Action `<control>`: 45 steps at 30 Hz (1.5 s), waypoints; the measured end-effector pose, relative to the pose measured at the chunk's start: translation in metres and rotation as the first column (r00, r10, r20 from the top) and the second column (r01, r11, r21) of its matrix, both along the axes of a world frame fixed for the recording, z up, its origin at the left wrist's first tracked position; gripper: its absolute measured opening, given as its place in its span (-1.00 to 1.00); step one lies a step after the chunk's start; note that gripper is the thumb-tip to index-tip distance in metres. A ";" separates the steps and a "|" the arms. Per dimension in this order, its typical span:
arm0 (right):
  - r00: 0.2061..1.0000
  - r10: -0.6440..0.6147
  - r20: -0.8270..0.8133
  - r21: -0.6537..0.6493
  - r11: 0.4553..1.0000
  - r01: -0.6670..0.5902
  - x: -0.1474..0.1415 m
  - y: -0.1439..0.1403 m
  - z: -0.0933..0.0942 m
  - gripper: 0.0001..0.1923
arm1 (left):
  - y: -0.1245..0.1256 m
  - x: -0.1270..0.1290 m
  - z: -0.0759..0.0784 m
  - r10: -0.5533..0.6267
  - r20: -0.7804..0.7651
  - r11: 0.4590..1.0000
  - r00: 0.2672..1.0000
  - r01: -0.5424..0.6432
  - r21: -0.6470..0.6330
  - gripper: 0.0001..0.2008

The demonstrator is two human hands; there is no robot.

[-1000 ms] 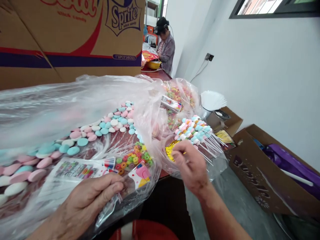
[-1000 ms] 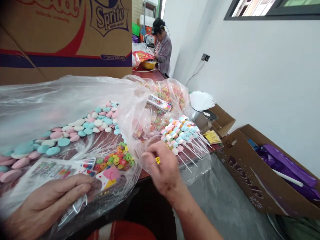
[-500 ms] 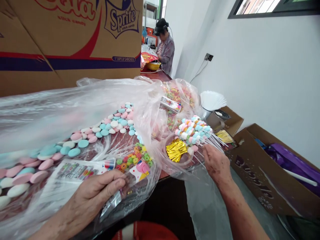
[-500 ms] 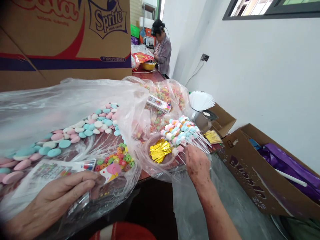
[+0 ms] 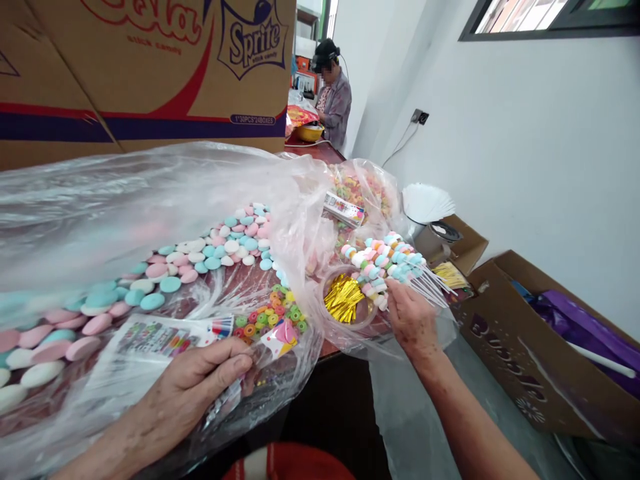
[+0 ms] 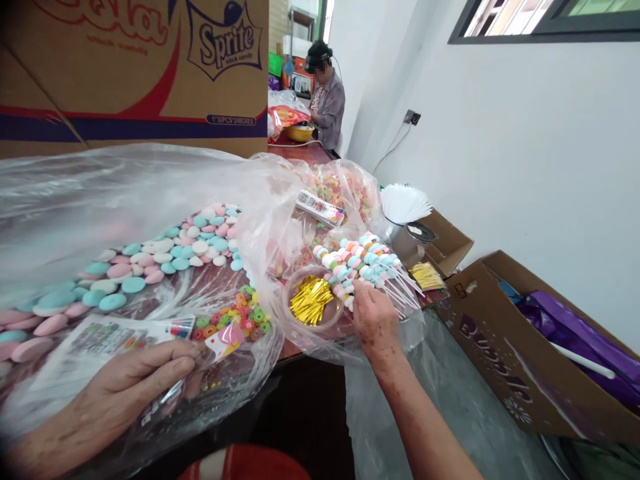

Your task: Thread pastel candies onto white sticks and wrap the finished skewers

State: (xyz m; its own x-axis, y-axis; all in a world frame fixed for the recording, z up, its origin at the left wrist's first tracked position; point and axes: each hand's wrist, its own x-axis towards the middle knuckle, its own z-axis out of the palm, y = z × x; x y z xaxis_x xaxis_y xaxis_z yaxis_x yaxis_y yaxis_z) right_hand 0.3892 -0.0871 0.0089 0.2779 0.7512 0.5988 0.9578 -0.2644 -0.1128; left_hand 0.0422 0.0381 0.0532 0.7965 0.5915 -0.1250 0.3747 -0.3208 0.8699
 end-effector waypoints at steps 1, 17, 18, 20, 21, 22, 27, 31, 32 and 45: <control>1.000 0.004 -0.001 0.002 1.000 -0.004 -0.002 0.005 -0.001 -0.65 | -0.001 -0.001 0.000 0.001 0.001 1.000 1.000 -0.001 -0.006 -0.60; 0.780 0.475 -0.408 0.197 0.880 -0.433 -0.015 -0.016 0.049 -0.78 | 0.002 -0.013 -0.005 0.077 0.133 0.994 0.988 -0.066 -0.081 -0.68; 0.775 0.508 -0.376 0.179 0.861 -0.477 -0.019 -0.016 0.054 -0.77 | 0.002 -0.014 -0.005 0.077 0.127 0.994 0.989 -0.066 -0.086 -0.68; 0.772 0.544 -0.329 0.154 0.837 -0.525 -0.026 -0.015 0.060 -0.76 | 0.002 -0.014 -0.004 0.074 0.125 0.994 0.989 -0.063 -0.089 -0.67; 0.769 0.557 -0.312 0.146 0.828 -0.541 -0.028 -0.014 0.061 -0.75 | 0.002 -0.014 -0.003 0.073 0.128 0.994 0.989 -0.061 -0.090 -0.67; 0.764 0.571 -0.299 0.133 0.818 -0.559 -0.029 -0.012 0.062 -0.74 | 0.001 -0.014 -0.002 0.073 0.131 0.994 0.989 -0.062 -0.090 -0.67; 0.721 0.654 -0.228 0.088 0.752 -0.654 -0.029 -0.009 0.063 -0.70 | 0.001 -0.016 0.004 0.067 0.092 0.996 0.994 -0.062 -0.057 -0.64; 0.686 0.713 -0.146 0.058 0.698 -0.714 -0.028 -0.009 0.073 -0.69 | 0.006 -0.018 0.004 0.034 0.089 0.999 0.995 -0.031 -0.036 -0.63; 0.681 0.721 -0.127 0.045 0.690 -0.722 -0.028 -0.009 0.077 -0.69 | 0.007 -0.019 0.004 0.014 0.085 0.999 0.996 -0.011 -0.033 -0.63; 0.578 0.773 -0.262 -0.011 0.596 -0.803 -0.038 0.001 0.077 -0.73 | 0.013 -0.019 0.005 -0.192 -0.076 0.981 0.979 0.188 -0.046 -0.66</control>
State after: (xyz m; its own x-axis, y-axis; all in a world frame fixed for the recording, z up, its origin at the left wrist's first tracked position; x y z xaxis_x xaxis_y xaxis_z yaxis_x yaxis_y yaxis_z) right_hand 0.3516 -0.0862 0.0856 -0.3540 0.7925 0.4966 0.7493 0.5581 -0.3564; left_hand 0.0227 0.0514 0.0586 0.8805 0.4240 -0.2123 0.3789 -0.3601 0.8525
